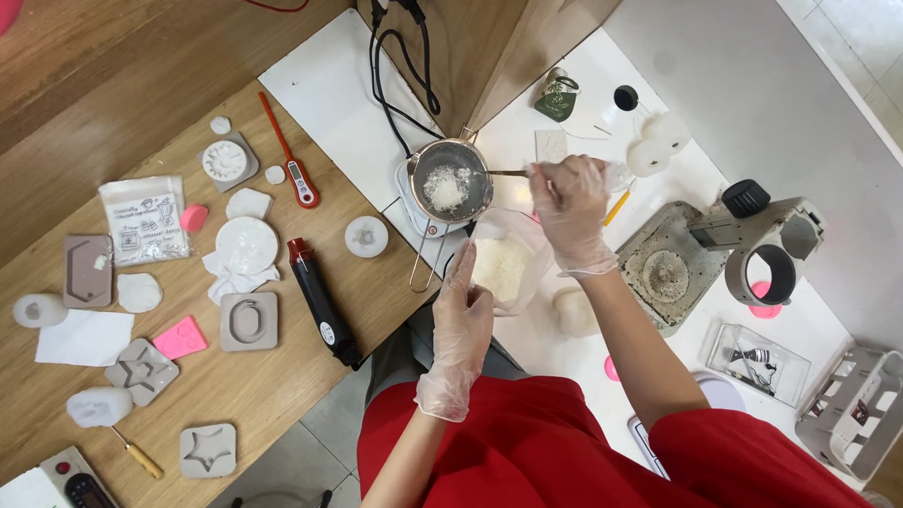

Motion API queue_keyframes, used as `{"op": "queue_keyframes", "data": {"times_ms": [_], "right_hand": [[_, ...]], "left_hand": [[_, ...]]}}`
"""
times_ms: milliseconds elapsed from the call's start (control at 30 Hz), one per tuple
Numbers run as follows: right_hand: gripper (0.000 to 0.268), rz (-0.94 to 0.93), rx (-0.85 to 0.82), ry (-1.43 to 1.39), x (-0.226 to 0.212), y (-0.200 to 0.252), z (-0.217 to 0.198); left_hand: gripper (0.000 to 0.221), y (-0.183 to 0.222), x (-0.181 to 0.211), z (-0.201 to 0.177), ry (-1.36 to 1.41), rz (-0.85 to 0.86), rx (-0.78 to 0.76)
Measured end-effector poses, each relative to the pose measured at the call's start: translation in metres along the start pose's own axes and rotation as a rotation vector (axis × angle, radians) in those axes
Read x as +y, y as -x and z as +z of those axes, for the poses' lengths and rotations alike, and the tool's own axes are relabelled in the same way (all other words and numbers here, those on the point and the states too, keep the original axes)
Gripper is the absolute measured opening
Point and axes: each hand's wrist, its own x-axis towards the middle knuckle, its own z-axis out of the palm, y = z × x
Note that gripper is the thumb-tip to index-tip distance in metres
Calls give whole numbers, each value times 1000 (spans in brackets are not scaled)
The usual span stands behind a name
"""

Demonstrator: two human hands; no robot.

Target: Measuring and scooping wax flakes from a plastic bag into a small melting pot on a digital scale.

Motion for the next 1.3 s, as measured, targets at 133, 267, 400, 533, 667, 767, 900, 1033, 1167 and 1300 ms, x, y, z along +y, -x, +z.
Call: {"op": "queue_keyframes", "data": {"times_ms": [133, 267, 400, 533, 667, 767, 900, 1033, 1167, 1300], "right_hand": [[17, 517, 13, -201, -6, 11, -48], [23, 606, -70, -197, -27, 17, -112], [22, 71, -290, 223, -51, 43, -120], [16, -151, -381, 463, -61, 71, -105], [15, 100, -383, 325, -65, 94, -100], [17, 397, -339, 176, -65, 113, -92], [19, 735, -238, -33, -74, 124, -80], [22, 907, -217, -90, -75, 132, -77], [19, 1113, -172, -165, -63, 151, -73], [17, 1295, -112, -271, -62, 145, -80]], "left_hand": [[67, 2, 6, -1, -22, -48, -20], [71, 7, 12, 0, -24, -57, -21], [73, 20, 14, 5, -132, -57, -88], [75, 41, 8, 8, -191, -19, -154], [81, 48, -12, 7, -241, 23, -168], [80, 49, -16, 9, -211, 47, -147], [82, 47, -18, 10, -142, 61, -141], [81, 47, -4, 8, -175, 97, -143], [79, 48, -5, 8, -175, 131, -132], [80, 46, -3, 7, -167, 66, -147]]}}
